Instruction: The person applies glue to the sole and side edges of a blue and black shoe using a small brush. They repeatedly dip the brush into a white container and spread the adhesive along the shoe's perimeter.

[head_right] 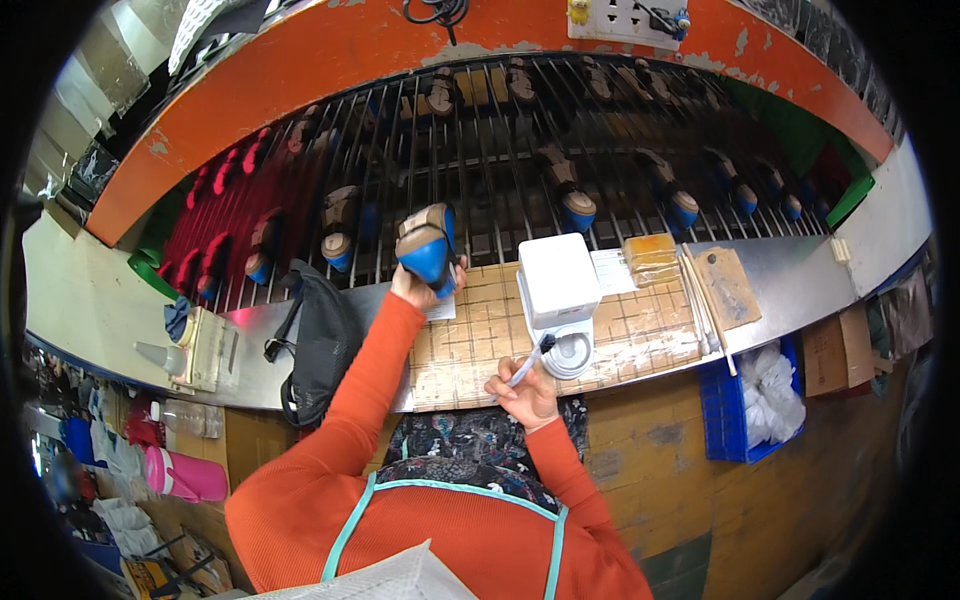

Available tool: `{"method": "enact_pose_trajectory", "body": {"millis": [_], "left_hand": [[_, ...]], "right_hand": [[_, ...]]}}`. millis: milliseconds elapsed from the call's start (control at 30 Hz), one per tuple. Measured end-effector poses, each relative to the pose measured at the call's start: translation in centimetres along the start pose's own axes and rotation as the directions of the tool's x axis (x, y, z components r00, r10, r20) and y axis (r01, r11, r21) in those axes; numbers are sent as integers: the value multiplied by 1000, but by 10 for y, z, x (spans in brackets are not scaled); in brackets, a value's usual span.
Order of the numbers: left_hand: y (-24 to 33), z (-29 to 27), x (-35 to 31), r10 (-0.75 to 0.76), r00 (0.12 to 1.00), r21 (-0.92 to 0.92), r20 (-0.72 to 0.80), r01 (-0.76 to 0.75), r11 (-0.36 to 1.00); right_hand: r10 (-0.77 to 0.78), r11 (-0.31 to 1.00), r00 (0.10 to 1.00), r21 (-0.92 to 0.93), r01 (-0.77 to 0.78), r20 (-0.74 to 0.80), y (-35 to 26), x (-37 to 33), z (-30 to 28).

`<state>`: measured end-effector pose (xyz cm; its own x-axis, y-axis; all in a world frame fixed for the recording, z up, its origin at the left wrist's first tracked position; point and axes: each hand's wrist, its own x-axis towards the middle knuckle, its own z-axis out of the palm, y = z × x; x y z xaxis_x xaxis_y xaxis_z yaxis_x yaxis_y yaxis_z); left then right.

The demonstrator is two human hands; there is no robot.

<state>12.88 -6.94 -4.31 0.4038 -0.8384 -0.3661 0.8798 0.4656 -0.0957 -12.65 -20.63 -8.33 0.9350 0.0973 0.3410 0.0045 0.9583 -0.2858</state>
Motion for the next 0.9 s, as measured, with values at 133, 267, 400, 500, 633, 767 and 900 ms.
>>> {"method": "enact_pose_trajectory", "body": {"millis": [133, 267, 400, 500, 633, 767, 900], "left_hand": [[28, 11, 39, 76, 988, 56, -137, -68, 996], [19, 4, 71, 483, 856, 207, -184, -446, 871], [16, 1, 92, 671, 689, 219, -274, -635, 741], [19, 12, 106, 673, 655, 63, -343, -699, 713], [1, 12, 101, 720, 527, 104, -451, -770, 629], [-31, 7, 59, 695, 694, 76, -188, -695, 715], [-84, -10, 6, 429, 843, 298, 324, -521, 800]], "right_hand": [[-3, 1000, 1000, -9, 3, -9, 2, -1, 1], [-15, 1000, 999, -20, 16, 38, 2, -1, 1], [16, 999, 999, -47, -13, 51, 0, -3, 1], [32, 999, 997, -29, -30, 66, 1, -4, -2], [39, 998, 995, -47, -35, 91, -1, -5, 0], [130, 990, 984, -75, -122, 125, -12, -2, 16], [45, 887, 999, -461, -28, 26, -95, 17, 67]]}}
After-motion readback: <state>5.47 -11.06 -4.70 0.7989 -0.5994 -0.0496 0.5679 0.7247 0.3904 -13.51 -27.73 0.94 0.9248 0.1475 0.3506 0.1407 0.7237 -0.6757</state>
